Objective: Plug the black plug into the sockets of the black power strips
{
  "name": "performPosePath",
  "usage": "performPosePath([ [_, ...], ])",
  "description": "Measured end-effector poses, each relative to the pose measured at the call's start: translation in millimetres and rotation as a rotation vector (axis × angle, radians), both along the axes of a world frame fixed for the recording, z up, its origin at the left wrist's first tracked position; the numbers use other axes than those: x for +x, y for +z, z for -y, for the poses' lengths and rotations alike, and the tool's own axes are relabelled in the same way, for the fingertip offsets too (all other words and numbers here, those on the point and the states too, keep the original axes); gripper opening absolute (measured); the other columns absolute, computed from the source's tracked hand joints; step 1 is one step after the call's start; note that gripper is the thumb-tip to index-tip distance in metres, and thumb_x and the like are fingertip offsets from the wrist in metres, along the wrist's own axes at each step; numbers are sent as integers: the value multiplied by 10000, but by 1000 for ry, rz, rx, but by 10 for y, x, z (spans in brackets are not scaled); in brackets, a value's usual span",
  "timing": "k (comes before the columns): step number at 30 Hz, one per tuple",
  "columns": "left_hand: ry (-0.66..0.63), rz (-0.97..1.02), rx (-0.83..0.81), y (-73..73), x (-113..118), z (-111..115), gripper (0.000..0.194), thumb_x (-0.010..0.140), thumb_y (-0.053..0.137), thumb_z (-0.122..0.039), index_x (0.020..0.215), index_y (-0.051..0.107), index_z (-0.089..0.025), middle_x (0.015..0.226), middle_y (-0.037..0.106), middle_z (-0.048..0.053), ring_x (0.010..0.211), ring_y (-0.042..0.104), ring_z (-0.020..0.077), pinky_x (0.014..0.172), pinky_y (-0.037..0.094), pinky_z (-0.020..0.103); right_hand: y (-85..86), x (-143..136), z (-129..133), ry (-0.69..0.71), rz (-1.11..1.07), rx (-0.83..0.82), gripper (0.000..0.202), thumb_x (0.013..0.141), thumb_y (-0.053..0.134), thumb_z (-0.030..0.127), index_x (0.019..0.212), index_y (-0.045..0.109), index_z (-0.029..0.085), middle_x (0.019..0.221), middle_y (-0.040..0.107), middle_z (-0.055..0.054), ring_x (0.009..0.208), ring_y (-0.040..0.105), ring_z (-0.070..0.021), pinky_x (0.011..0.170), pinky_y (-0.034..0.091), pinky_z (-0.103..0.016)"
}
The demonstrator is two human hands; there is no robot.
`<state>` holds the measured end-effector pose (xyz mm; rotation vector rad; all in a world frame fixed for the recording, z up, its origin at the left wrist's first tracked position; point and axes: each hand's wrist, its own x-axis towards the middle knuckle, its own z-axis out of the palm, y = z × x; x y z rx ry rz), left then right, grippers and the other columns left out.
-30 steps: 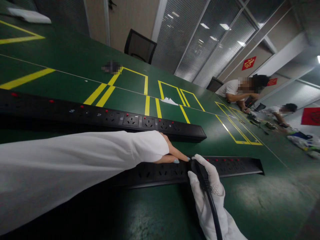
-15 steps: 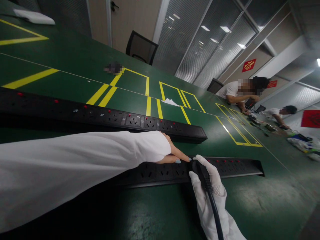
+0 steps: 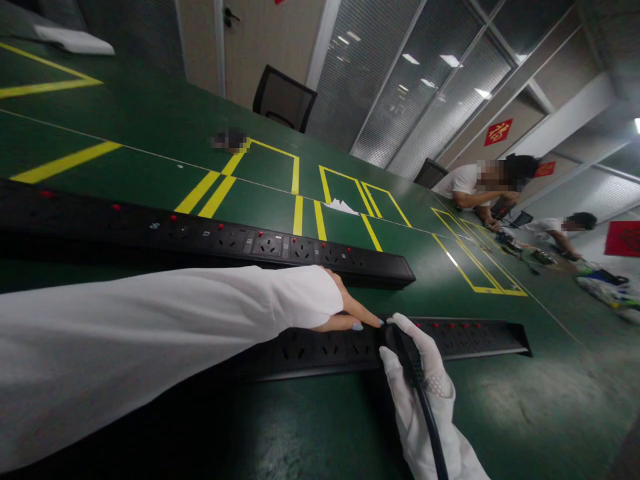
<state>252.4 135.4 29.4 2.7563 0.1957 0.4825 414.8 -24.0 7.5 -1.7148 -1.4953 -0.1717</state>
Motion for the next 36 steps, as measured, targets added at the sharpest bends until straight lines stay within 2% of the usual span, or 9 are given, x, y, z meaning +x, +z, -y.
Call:
performPosePath([
  [6, 15, 1, -10, 32, -21, 26, 333, 844, 472, -376, 1163, 535, -449, 717, 687, -66, 697, 637, 103, 660, 407, 160, -31, 35, -18, 22, 43, 51, 390, 767, 596, 324, 1142, 559, 222, 1065, 636, -69, 940, 619, -228, 908, 479, -421],
  [9, 38, -3, -11, 36, -23, 33, 338, 845, 464, -388, 1169, 519, -470, 684, 675, -55, 687, 641, 109, 652, 407, 171, -24, 53, -24, 50, 58, 51, 385, 774, 586, 312, 1148, 553, 228, 1063, 635, -67, 936, 620, -225, 893, 487, -411],
  [13, 41, -22, 13, 30, -14, 37, 347, 845, 459, -383, 1180, 515, -460, 685, 671, -50, 655, 628, 107, 650, 406, 177, 56, 88, -36, 80, 128, 48, 363, 760, 611, 294, 1116, 564, 238, 1040, 629, -46, 919, 612, -203, 865, 495, -374],
  [19, 47, -26, 15, 14, -7, 33, 344, 855, 435, -394, 1181, 498, -485, 712, 678, -44, 691, 642, 122, 639, 410, 188, 160, 169, -62, 172, 276, 7, 365, 765, 611, 313, 1120, 561, 244, 1016, 630, -42, 955, 576, -214, 882, 469, -399],
  [26, 9, -15, -12, 35, -3, 16, 343, 848, 447, -395, 1179, 522, -445, 714, 681, -40, 687, 640, 117, 668, 426, 184, 203, 215, -80, 194, 380, 32, 369, 752, 617, 315, 1108, 560, 235, 986, 641, -34, 955, 573, -211, 894, 459, -387],
  [36, 20, -67, -18, 77, -7, 14, 361, 837, 449, -396, 1182, 486, -497, 704, 670, -49, 708, 645, 131, 674, 448, 211, 207, 210, -77, 186, 415, 37, 339, 776, 586, 309, 1101, 560, 215, 989, 639, -42, 942, 571, -213, 881, 460, -373],
])
